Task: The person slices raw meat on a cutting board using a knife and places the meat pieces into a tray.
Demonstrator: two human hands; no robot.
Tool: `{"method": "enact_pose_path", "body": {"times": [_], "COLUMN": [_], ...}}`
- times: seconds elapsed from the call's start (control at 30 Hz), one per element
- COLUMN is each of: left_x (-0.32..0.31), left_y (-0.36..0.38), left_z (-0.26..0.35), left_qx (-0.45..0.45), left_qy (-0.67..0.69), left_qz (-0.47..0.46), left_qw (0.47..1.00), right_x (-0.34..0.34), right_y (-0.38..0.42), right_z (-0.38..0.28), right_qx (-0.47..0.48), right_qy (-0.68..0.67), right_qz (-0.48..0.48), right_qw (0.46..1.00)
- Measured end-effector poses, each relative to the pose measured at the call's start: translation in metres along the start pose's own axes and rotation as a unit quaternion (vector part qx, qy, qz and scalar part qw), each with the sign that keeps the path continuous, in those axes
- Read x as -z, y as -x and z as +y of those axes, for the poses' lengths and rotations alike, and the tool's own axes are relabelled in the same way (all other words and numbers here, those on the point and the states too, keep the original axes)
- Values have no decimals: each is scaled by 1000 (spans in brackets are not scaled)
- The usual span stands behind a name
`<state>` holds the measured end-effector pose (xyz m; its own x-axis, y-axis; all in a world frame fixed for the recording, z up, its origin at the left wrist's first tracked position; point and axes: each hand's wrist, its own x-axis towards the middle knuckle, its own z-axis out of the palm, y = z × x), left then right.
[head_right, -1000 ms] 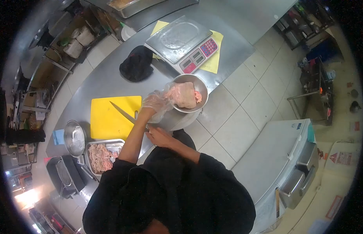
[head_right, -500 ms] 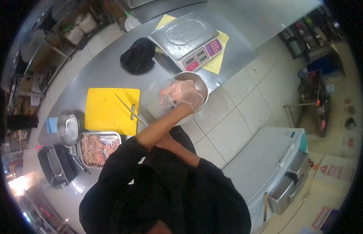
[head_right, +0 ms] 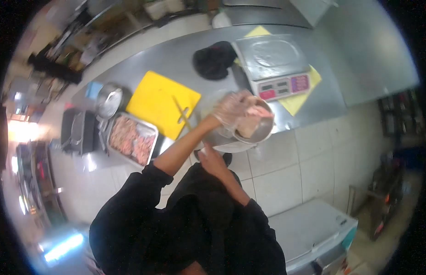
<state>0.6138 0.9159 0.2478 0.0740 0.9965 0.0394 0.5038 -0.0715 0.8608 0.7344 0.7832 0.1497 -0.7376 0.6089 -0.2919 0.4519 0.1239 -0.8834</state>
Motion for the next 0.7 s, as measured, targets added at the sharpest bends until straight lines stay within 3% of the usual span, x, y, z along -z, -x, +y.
{"method": "enact_pose_path", "body": {"times": [0.03, 0.07, 0.1, 0.13, 0.2, 0.23, 0.27, 0.3, 0.33, 0.4, 0.43, 0.5, 0.53, 0.63, 0.7], "left_x": [17, 40, 72, 102, 137, 143, 146, 148, 144, 130, 129, 125, 115, 82, 69], "left_y": [13, 30, 58, 92, 147, 173, 196, 210, 217, 230, 240, 268, 284, 326, 350], "left_z": [-20, -34, -45, -51, -52, -47, -32, -14, 11, 68, 86, 123, 140, 204, 229], "left_qx": [-13, -33, -29, -16, 55, 73, 106, 111, 112, -37, -90, -5, 10, 85, 98], "left_qy": [103, 199, -10, -219, -401, -409, -49, 318, 315, 334, 369, 195, 204, -25, -139], "left_qz": [86, 176, 216, 238, 309, 318, 400, 428, 436, 494, 457, 498, 503, 397, 321], "left_qw": [991, 963, 976, 946, 861, 852, 909, 839, 836, 802, 804, 845, 840, 914, 932], "right_x": [-7, -2, 5, 8, 8, 8, 9, 13, 18, 21, 22, 18, 16, 9, -1], "right_y": [-1, -1, -1, -3, -12, -14, -15, -16, -18, -18, -17, -16, -11, -2, 0], "right_z": [23, 22, 11, 7, 15, 20, 19, 16, 14, 13, 11, 15, 12, -5, -3], "right_qx": [76, 94, 56, 17, 46, 58, 66, 81, 95, 94, 115, 163, 150, 66, 74], "right_qy": [39, 35, 6, -20, -7, 2, 0, 4, 9, 23, 25, 48, 53, 66, 62], "right_qz": [38, 8, -4, -15, -27, -10, -25, -23, -18, -23, -3, 32, 19, 31, 31], "right_qw": [996, 995, 998, 1000, 999, 998, 998, 996, 995, 995, 993, 985, 987, 995, 995]}}
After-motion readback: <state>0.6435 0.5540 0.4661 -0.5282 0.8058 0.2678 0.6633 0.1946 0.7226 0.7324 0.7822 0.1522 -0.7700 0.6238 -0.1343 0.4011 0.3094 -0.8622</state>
